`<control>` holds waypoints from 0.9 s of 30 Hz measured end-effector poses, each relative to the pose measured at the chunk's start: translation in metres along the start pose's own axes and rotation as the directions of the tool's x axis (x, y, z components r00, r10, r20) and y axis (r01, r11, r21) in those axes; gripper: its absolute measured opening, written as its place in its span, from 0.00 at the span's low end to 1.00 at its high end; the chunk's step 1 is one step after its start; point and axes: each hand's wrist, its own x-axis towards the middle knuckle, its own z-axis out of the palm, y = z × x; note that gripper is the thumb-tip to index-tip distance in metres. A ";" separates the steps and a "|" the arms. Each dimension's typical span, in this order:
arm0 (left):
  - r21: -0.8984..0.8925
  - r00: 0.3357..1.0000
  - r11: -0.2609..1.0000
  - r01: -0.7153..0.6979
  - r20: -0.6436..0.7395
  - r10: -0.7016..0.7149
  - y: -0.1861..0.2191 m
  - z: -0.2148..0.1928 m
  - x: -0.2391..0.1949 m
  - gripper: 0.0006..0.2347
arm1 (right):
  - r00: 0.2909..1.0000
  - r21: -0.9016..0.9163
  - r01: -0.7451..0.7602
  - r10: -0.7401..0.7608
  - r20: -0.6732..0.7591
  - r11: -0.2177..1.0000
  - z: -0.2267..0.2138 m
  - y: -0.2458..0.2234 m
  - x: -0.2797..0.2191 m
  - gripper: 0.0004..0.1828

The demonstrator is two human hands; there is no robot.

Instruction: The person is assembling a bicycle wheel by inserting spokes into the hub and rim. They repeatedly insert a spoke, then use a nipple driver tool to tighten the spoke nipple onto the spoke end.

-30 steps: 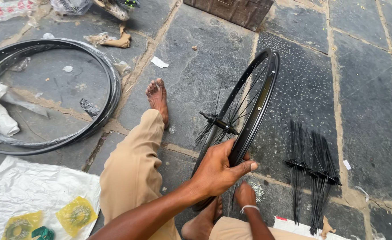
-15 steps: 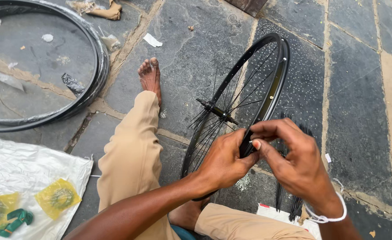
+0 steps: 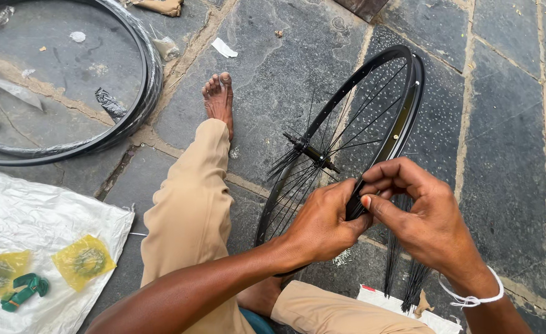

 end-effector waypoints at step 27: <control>0.491 0.912 0.833 -0.253 -0.166 0.374 0.008 -0.049 0.001 0.18 | 0.968 0.983 0.160 -0.181 -0.175 -0.094 0.151 0.129 0.039 0.16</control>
